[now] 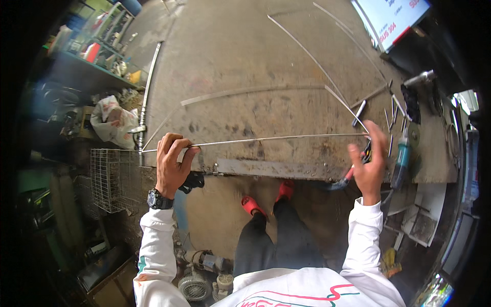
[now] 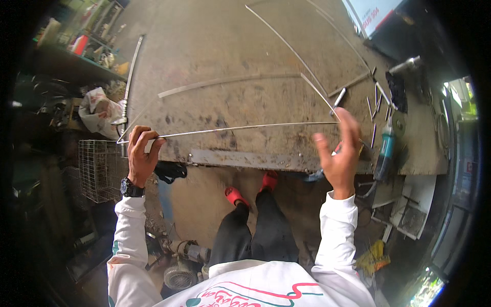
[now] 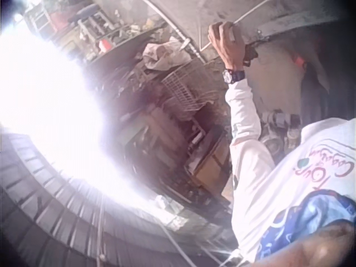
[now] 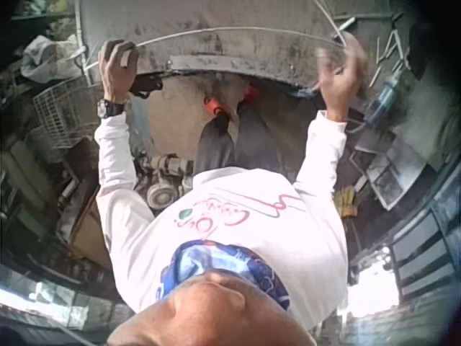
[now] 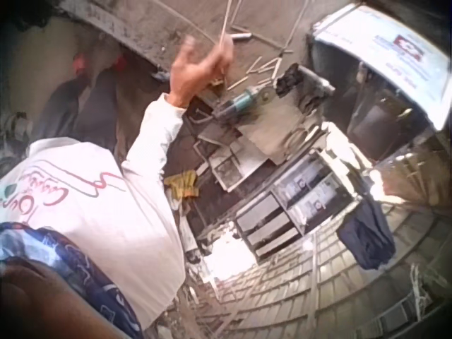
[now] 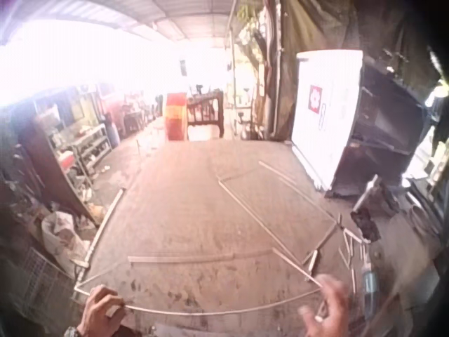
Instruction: The person assembles a rectangular metal frame on a workbench using a welding tool to tack joints and a tape measure to verify dimensions. The person repeatedly measures the frame sides and diagonals, adjusts the frame, and then moves a metal wire cage to the workbench.
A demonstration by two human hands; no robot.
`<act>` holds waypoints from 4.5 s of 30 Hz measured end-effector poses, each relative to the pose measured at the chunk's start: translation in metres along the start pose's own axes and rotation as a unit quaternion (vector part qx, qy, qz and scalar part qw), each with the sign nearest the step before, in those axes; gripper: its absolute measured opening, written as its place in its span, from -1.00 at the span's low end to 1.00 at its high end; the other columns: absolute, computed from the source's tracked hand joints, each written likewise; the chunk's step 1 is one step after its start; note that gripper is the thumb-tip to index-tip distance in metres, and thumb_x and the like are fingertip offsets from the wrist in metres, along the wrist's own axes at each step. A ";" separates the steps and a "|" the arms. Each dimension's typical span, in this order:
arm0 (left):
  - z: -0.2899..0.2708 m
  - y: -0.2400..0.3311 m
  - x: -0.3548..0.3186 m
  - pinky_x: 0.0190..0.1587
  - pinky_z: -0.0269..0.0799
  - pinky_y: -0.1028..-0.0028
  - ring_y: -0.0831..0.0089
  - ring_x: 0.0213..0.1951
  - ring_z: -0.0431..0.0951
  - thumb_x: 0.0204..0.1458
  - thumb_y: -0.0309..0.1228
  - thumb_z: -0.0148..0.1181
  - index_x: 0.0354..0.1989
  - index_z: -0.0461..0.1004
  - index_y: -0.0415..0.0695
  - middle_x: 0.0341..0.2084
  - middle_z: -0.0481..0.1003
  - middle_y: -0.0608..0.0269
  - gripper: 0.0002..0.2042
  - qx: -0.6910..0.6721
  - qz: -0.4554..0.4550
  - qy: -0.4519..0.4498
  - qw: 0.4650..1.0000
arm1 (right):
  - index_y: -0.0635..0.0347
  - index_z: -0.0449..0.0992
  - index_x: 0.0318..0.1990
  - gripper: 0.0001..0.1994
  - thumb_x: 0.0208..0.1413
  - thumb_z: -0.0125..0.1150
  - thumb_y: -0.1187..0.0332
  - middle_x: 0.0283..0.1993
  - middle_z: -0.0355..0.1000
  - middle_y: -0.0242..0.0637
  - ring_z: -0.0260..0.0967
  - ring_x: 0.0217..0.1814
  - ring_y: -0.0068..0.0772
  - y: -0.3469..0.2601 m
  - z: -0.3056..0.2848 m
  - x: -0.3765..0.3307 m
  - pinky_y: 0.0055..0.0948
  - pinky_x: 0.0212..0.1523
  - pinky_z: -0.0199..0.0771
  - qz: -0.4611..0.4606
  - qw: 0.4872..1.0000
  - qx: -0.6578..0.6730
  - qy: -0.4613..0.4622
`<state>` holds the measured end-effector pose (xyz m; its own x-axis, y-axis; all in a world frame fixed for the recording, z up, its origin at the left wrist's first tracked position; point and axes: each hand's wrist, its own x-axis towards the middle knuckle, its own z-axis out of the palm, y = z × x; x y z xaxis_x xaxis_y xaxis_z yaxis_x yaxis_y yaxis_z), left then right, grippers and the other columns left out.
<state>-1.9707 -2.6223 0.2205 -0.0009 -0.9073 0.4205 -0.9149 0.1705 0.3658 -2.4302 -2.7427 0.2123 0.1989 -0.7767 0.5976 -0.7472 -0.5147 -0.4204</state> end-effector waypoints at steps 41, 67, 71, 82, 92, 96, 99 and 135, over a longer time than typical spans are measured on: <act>-0.065 -0.086 -0.118 -0.48 0.25 0.45 0.58 -0.56 0.38 0.38 -0.10 0.24 -0.21 0.73 -0.23 -0.56 0.47 0.51 -0.61 -0.362 -0.400 0.022 0.842 | 0.30 0.68 -0.05 -0.76 0.33 0.35 0.27 0.07 0.62 -0.04 0.57 0.18 0.00 -0.161 -0.048 0.042 -0.18 0.25 0.50 -0.021 0.989 0.140 0.051; 0.064 -0.096 -0.310 0.08 0.66 0.34 0.35 -0.06 0.66 0.43 -0.33 0.15 0.30 0.45 -0.26 -0.06 0.63 0.11 -0.63 -0.527 -0.556 -0.021 0.643 | 0.26 0.25 0.52 -0.35 0.36 0.30 0.26 0.16 0.60 -0.20 0.64 -0.03 -0.41 -0.136 0.112 -0.240 -0.43 -0.09 0.62 0.486 0.632 0.452 -0.401; 0.082 -0.104 -0.252 -0.03 0.69 0.38 0.44 -0.16 0.62 0.44 -0.39 0.13 0.24 0.48 -0.26 -0.14 0.59 0.21 -0.70 -0.553 -0.539 0.104 0.627 | 0.32 0.40 0.40 -0.46 0.35 0.30 0.28 0.06 0.65 -0.21 0.66 -0.04 -0.40 -0.112 0.097 -0.191 -0.43 -0.12 0.63 0.454 0.683 0.465 -0.333; 0.093 -0.084 -0.169 -0.02 0.56 0.48 0.40 -0.05 0.65 0.42 -0.27 0.16 0.19 0.51 -0.24 -0.09 0.61 0.21 -0.67 -0.415 -0.592 0.116 0.680 | 0.27 0.62 0.08 -0.52 -0.05 0.37 0.29 0.11 0.55 0.25 0.49 0.22 0.30 0.232 -0.027 -0.160 0.09 0.23 0.51 0.408 0.859 -0.213 -0.223; 0.136 0.109 -0.085 -0.02 0.54 0.44 0.47 -0.12 0.66 0.38 -0.27 0.23 0.01 0.64 -0.31 -0.17 0.70 0.21 -0.70 -0.472 -0.514 -0.218 0.682 | 0.25 0.42 0.15 -0.18 -0.33 0.75 0.23 0.30 0.37 0.09 0.33 0.36 0.21 0.243 -0.045 -0.120 0.03 0.31 0.40 0.372 0.878 -0.147 -0.262; 0.136 0.135 -0.023 0.08 0.55 0.33 0.27 -0.02 0.70 0.34 -0.19 0.27 0.05 0.64 -0.28 -0.08 0.70 0.03 -0.64 -0.411 -0.402 -0.372 0.728 | 0.32 0.41 0.07 -0.20 -0.32 0.74 0.13 0.10 0.50 0.12 0.46 0.15 0.24 0.248 -0.123 -0.118 0.02 0.17 0.46 0.484 0.788 -0.208 -0.317; 0.136 0.151 0.016 0.15 0.54 0.32 0.24 0.05 0.67 0.37 -0.14 0.24 0.13 0.61 -0.28 -0.01 0.68 0.07 -0.58 -0.455 -0.342 -0.418 0.708 | 0.28 0.45 0.03 -0.28 -0.24 0.71 0.12 -0.04 0.51 -0.22 0.46 0.01 -0.25 0.190 -0.155 -0.096 -0.25 0.08 0.46 0.535 0.805 -0.014 -0.255; 0.215 -0.428 0.394 0.08 0.39 0.35 0.31 -0.13 0.50 0.40 0.23 0.01 -0.12 0.62 -0.28 -0.25 0.61 0.14 -0.33 -0.268 -0.141 -0.249 0.920 | 0.33 0.64 -0.16 -0.85 0.28 0.41 0.40 -0.30 0.54 -0.38 0.40 -0.28 -0.61 -0.129 0.132 0.063 -0.51 -0.26 0.38 0.422 0.883 0.207 -0.024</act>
<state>-1.6661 -3.1350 0.0508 -0.1004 -0.9854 -0.1373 -0.5759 -0.0550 0.8157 -2.2379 -2.7737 0.2142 -0.2837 -0.9562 -0.0721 -0.3490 0.1730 -0.9210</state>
